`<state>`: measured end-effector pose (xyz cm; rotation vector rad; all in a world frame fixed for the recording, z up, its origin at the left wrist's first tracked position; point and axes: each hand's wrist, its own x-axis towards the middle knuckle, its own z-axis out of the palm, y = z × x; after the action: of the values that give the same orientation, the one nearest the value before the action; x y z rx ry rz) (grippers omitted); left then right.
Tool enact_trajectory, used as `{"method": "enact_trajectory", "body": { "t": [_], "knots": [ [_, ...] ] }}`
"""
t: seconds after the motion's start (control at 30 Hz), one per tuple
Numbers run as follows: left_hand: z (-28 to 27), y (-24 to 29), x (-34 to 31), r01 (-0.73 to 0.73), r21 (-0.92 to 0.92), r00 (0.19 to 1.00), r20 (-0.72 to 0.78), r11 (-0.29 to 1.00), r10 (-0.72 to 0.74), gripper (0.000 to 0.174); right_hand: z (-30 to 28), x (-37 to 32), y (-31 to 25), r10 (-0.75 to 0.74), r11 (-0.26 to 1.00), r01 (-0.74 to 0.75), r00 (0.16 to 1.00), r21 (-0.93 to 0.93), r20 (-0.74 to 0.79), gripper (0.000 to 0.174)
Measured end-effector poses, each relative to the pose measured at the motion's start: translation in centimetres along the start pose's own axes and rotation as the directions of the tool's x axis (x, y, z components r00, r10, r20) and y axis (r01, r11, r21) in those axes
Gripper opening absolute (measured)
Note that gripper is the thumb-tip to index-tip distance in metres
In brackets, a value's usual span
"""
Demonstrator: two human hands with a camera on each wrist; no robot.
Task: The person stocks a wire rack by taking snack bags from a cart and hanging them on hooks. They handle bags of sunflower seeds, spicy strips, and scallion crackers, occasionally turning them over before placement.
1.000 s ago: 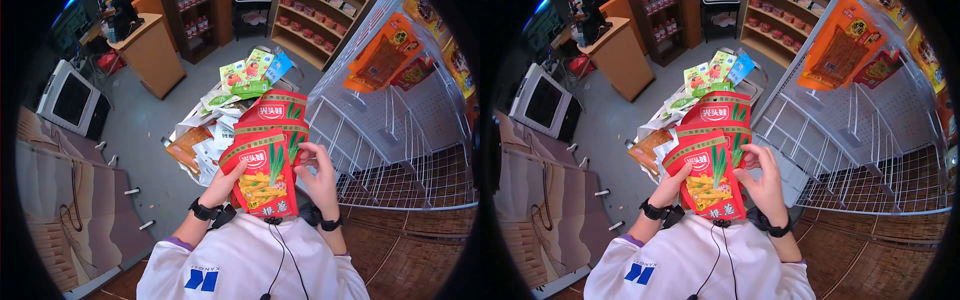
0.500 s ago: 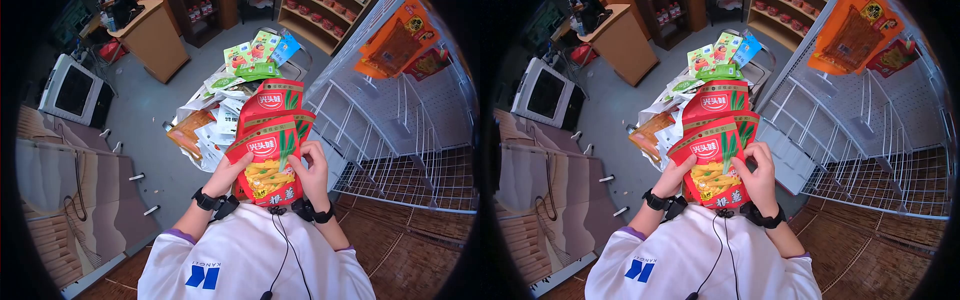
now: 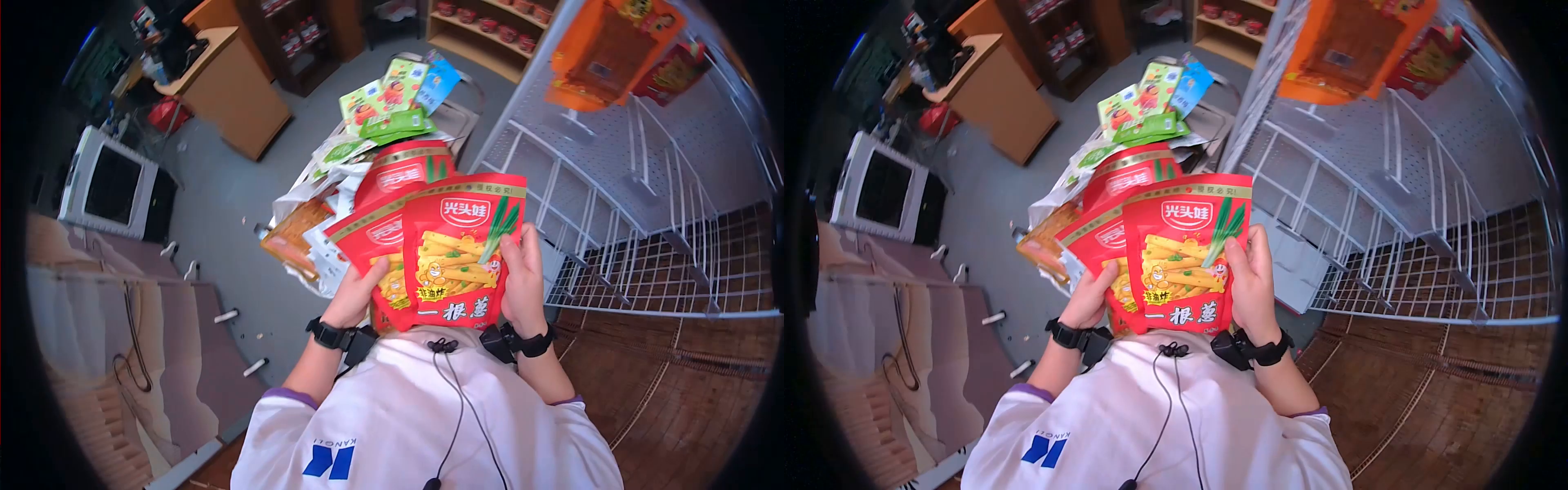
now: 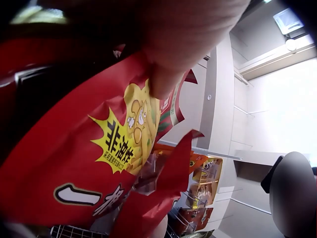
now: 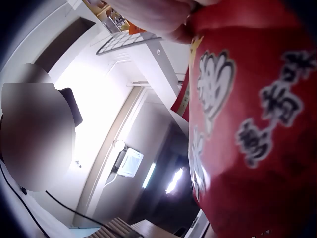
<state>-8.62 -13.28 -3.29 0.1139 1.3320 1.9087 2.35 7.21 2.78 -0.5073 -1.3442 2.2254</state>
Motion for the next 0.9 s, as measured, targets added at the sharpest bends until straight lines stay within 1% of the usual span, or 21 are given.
{"method": "enact_trajectory", "body": {
  "t": [0.03,0.07,0.1,0.13,0.17,0.2,0.3,0.33,0.37,0.4,0.43,0.47,0.5,0.53,0.57,0.6,0.63,0.7,0.77,0.83,0.9],
  "knots": [
    [0.0,-0.1,0.0,0.028,-0.043,0.999,-0.021,0.999,-0.029,0.040,-0.7,0.1,-0.6,-0.030,1.000,0.030,0.999,-0.007,-0.020,0.006],
    [0.2,-0.2,0.0,0.017,-0.064,1.000,-0.022,0.998,-0.019,0.038,-1.5,0.4,-1.3,-0.067,0.998,0.068,0.997,0.008,-0.031,0.006],
    [0.3,-0.2,0.0,-0.009,-0.058,0.998,-0.054,0.998,0.006,0.038,-2.3,0.6,-2.2,-0.108,0.994,0.109,0.993,0.021,-0.045,0.006],
    [-0.2,-0.8,0.3,0.004,-0.096,0.998,-0.059,0.995,-0.010,0.037,-3.0,0.7,-3.5,-0.154,0.988,0.155,0.985,0.009,-0.071,0.006],
    [-0.4,-1.1,0.4,-0.023,-0.082,0.998,-0.064,0.996,0.017,0.037,-3.4,0.7,-4.9,-0.193,0.981,0.192,0.980,-0.016,-0.052,0.008],
    [-0.6,-1.3,0.4,-0.009,-0.088,0.997,-0.072,0.996,0.002,0.036,-3.8,0.5,-6.5,-0.230,0.973,0.228,0.973,-0.041,-0.032,0.010],
    [-0.3,-1.1,0.3,-0.004,-0.094,0.999,-0.037,0.996,0.000,0.035,-4.4,-0.1,-11.7,-0.366,0.926,0.353,0.926,-0.136,-0.092,0.016],
    [-0.4,-1.2,0.5,-0.002,-0.094,1.000,-0.024,0.996,-0.001,0.036,-5.0,0.2,-12.8,-0.477,0.873,0.454,0.871,-0.179,-0.119,0.032],
    [-0.9,-1.8,0.8,-0.025,-0.050,0.999,-0.029,0.998,0.024,0.036,-5.2,0.2,-14.3,-0.518,0.849,0.489,0.845,-0.203,-0.132,0.032],
    [-0.5,-1.4,0.6,-0.007,-0.039,0.999,-0.032,0.999,0.005,0.037,-5.0,0.3,-15.9,-0.601,0.786,0.553,0.789,-0.277,-0.128,0.045],
    [-0.2,-1.1,0.6,-0.032,-0.018,0.999,-0.040,0.999,0.032,0.038,-5.0,0.4,-17.2,-0.669,0.720,0.603,0.734,-0.343,-0.116,0.059],
    [0.0,-1.0,0.5,-0.040,-0.009,0.999,-0.038,0.999,0.039,0.039,-5.3,0.4,-18.1,-0.716,0.660,0.621,0.691,-0.423,-0.101,0.065],
    [0.2,-0.9,0.4,-0.047,-0.001,0.998,-0.042,0.999,0.047,0.039,-6.0,0.9,-18.7,-0.726,0.650,0.630,0.680,-0.426,-0.103,0.065],
    [0.2,-0.7,0.3,-0.054,0.001,0.998,-0.031,0.999,0.054,0.039,-7.1,1.6,-19.2,-0.814,0.477,0.626,0.580,-0.617,-0.041,0.054],
    [0.3,-0.6,0.2,-0.044,0.002,0.999,-0.021,0.999,0.044,0.040,-7.9,2.0,-19.8,-0.875,0.276,0.577,0.483,-0.768,0.048,0.046],
    [0.4,-0.6,0.2,-0.034,0.003,0.999,-0.012,0.999,0.034,0.040,-8.3,1.9,-20.9,-0.836,0.232,0.475,0.544,-0.849,0.076,0.030],
    [0.4,-0.7,0.1,-0.040,0.003,0.999,-0.007,0.999,0.040,0.040,-8.4,2.2,-21.6,-0.840,0.227,0.478,0.537,-0.848,0.078,0.030],
    [0.3,-1.0,0.0,-0.077,0.018,0.996,-0.041,0.997,0.077,0.041,-8.5,3.0,-23.0,-0.856,0.237,0.443,0.517,-0.864,0.030,0.029],
    [0.3,-1.1,-0.1,-0.065,0.006,0.997,-0.048,0.998,0.065,0.040,-9.2,4.2,-24.2,-0.868,0.219,0.453,0.495,-0.864,0.039,0.030],
    [0.7,-0.9,-0.3,-0.077,0.018,0.994,-0.075,0.997,0.078,0.038,-9.5,5.4,-25.3,-0.915,0.153,0.511,0.397,-0.846,0.074,0.029],
    [1.3,-0.6,-0.7,-0.072,0.018,0.994,-0.081,0.997,0.074,0.038,-9.1,5.5,-26.1,-0.916,0.171,0.526,0.397,-0.833,0.063,0.029]
  ]
}}
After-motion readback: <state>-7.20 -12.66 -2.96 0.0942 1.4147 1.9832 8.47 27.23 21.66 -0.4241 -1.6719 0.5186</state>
